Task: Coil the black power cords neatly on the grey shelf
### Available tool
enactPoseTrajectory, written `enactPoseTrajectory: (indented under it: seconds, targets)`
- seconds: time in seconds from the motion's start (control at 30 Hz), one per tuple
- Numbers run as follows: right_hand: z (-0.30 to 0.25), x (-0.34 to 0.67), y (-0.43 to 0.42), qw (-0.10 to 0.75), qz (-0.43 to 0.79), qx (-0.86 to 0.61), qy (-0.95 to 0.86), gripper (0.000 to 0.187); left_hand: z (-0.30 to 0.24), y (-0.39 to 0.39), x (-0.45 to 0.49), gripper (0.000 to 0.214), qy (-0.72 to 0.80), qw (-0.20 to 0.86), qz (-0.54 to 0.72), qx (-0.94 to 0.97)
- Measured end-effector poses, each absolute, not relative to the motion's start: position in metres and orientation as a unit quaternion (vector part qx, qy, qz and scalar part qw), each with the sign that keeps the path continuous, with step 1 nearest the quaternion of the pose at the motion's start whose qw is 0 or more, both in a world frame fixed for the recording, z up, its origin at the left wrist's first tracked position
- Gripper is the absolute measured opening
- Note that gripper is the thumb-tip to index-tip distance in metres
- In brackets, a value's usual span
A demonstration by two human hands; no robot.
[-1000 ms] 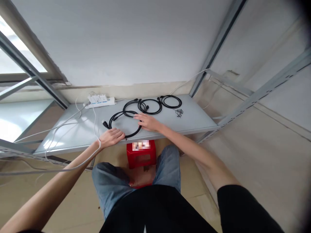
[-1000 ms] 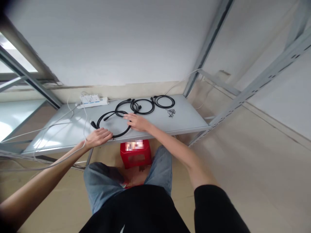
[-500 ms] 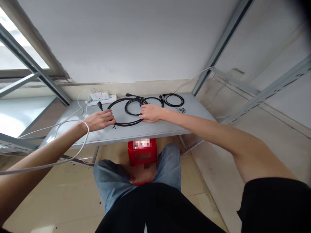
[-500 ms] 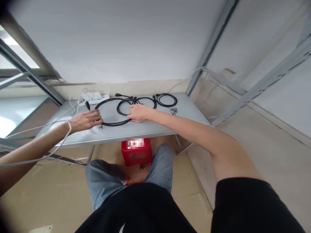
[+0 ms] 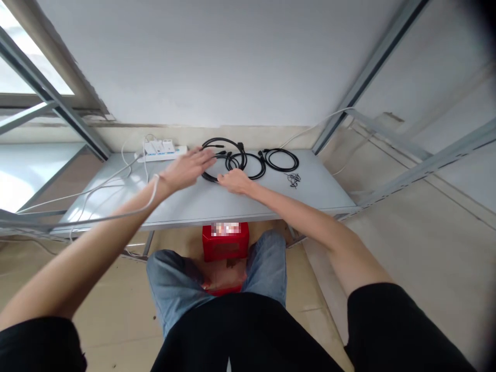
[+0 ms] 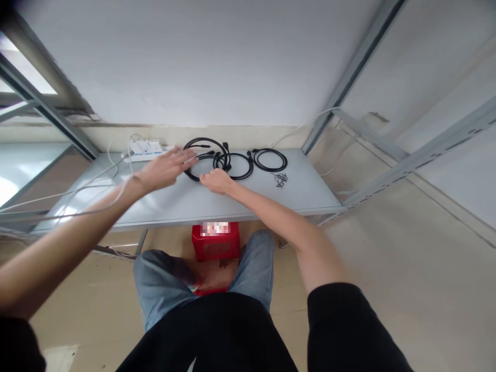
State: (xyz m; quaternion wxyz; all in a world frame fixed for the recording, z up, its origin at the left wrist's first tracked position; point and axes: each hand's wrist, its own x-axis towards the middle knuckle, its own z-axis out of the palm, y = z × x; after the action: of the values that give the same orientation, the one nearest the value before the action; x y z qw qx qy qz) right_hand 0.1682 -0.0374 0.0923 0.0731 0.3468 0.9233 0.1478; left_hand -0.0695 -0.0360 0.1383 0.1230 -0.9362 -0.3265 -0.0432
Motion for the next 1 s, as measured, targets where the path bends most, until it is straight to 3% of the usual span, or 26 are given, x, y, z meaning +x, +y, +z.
enactPoseTrajectory:
  seconds: [0.17, 0.27, 0.37, 0.57, 0.8, 1.0]
  targets:
    - [0.072, 0.154, -0.035, 0.064, 0.096, 0.406, 0.907, 0.040, 0.055, -0.052, -0.039, 0.072, -0.403, 0.054, -0.099, -0.908]
    - [0.062, 0.152, -0.036, 0.054, 0.074, 0.410, 0.907, 0.040, 0.032, -0.043, -0.038, 0.051, -0.421, 0.039, -0.146, -0.894]
    - [0.053, 0.159, -0.037, 0.033, 0.063, 0.414, 0.908, 0.043, 0.026, -0.028, -0.052, 0.041, -0.424, 0.030, -0.113, -0.898]
    - [0.042, 0.186, -0.031, -0.005, 0.064, 0.334, 0.940, 0.037, 0.021, -0.019, -0.085, 0.046, -0.426, 0.033, -0.138, -0.894]
    - [0.017, 0.179, -0.026, -0.063, 0.061, 0.347, 0.934, 0.034, 0.008, -0.049, -0.037, 0.032, -0.405, 0.049, -0.193, -0.892]
    - [0.006, 0.196, -0.038, -0.218, 0.064, 0.409, 0.884, 0.037, 0.003, -0.059, -0.035, 0.035, -0.460, 0.025, -0.227, -0.858]
